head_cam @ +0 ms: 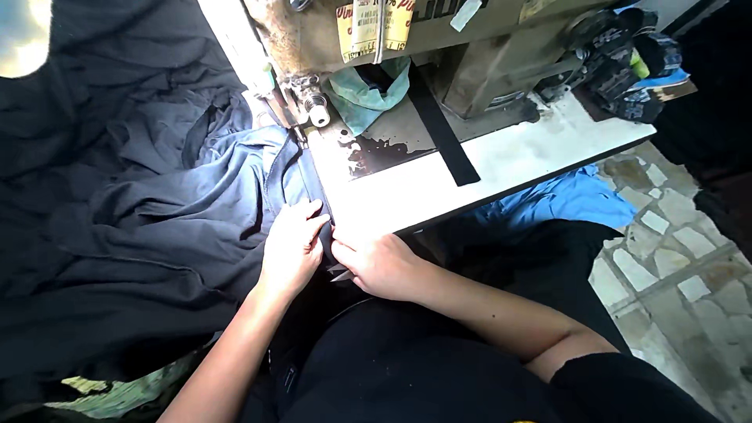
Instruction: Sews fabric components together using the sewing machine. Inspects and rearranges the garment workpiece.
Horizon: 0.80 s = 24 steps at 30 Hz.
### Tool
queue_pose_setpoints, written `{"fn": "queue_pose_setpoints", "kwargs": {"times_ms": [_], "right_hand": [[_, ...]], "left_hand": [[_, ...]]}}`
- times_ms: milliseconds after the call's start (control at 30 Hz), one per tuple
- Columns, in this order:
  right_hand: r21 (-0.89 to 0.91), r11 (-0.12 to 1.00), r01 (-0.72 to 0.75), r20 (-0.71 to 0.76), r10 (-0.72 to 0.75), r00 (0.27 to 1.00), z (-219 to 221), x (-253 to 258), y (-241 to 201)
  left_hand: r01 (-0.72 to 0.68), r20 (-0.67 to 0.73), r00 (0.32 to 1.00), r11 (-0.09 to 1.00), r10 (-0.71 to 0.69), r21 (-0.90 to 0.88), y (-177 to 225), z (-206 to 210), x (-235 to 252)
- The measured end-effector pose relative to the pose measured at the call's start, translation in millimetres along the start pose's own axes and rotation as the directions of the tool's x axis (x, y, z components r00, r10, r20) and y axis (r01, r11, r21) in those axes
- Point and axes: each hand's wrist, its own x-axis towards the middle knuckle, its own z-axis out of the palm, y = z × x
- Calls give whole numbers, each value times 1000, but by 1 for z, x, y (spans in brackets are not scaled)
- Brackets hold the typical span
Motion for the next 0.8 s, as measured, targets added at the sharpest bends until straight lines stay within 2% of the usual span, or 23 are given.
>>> {"fn": "queue_pose_setpoints", "kwargs": {"times_ms": [100,333,800], "right_hand": [[-2,1000,8,-34,-8,999,2,-2,1],[22,1000,-17,28,16,999,-2,-3,-2],[-22,1000,-15,49,16,999,-7,9,1]], "left_hand": [[0,0,1000,1000,0,-6,-1,1,-1],[-35,59,998,999,36,-5,-5,-1,-4],[-102,74,992,995,102,-3,-21,-3,4]]}}
